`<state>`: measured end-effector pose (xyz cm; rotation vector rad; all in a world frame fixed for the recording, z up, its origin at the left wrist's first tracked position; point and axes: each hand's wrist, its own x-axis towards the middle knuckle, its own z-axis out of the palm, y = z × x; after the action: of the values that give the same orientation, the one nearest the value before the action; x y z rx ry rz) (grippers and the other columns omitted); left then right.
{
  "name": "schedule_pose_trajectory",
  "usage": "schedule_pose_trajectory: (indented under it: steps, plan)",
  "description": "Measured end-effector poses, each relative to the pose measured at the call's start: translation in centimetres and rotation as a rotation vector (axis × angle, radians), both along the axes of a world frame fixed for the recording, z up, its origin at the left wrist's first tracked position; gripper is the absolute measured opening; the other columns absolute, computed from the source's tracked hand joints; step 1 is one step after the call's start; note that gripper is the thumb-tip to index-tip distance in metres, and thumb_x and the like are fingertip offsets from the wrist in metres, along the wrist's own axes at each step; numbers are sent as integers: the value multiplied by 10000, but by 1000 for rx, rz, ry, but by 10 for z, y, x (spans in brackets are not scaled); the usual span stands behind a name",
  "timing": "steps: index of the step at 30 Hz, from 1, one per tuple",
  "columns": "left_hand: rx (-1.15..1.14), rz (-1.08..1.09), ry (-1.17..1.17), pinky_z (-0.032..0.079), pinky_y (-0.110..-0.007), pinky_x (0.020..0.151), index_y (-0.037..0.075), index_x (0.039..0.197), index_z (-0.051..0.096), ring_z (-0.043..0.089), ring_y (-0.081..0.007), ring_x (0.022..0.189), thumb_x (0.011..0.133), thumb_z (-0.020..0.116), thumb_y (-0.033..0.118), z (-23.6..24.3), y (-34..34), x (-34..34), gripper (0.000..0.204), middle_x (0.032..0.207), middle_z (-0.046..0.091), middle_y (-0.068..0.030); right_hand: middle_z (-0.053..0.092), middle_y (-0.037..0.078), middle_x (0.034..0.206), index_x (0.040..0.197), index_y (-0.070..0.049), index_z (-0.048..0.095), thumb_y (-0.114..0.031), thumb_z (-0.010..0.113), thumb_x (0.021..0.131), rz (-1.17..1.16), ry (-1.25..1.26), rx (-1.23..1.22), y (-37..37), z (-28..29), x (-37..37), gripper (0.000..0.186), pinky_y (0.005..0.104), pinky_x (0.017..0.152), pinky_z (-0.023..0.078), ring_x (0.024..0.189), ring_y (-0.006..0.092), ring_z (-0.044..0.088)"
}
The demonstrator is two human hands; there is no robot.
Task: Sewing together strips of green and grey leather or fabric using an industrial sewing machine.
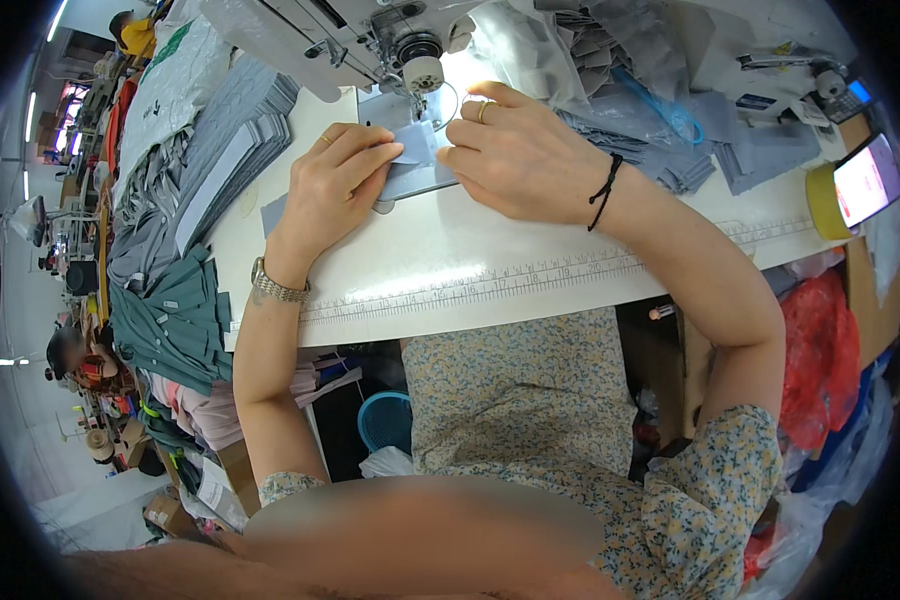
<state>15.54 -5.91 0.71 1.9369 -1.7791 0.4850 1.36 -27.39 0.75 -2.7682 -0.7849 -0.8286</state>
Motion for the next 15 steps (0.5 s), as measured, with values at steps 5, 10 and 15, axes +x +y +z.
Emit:
schedule_pose_trajectory:
  steps: [5, 10, 15]
  plan:
    - [4, -1, -22, 582, -324, 702, 49, 943, 743, 678, -219, 894, 754, 744, 28, 0, 1, 0, 191, 999, 712, -59, 607, 42, 898, 941, -52, 697, -98, 710, 795, 0, 4, 16, 0, -4, 1, 154, 372, 1016, 450, 931, 208, 616]
    - [18, -11, -63, 582, -323, 709, 56, 982, 732, 678, -218, 919, 747, 742, 36, 0, 0, 0, 236, 1027, 705, -52, 609, 45, 897, 936, -48, 705, -96, 711, 795, 1, 2, 14, -1, -5, 2, 149, 370, 1011, 453, 930, 210, 616]
    - [35, -24, -101, 581, -318, 713, 67, 1002, 721, 677, -212, 927, 727, 741, 35, 0, -1, -2, 277, 1035, 698, -48, 523, 43, 824, 987, -49, 706, -115, 678, 861, 3, 24, 29, -1, -8, 3, 144, 401, 1026, 437, 843, 213, 550]
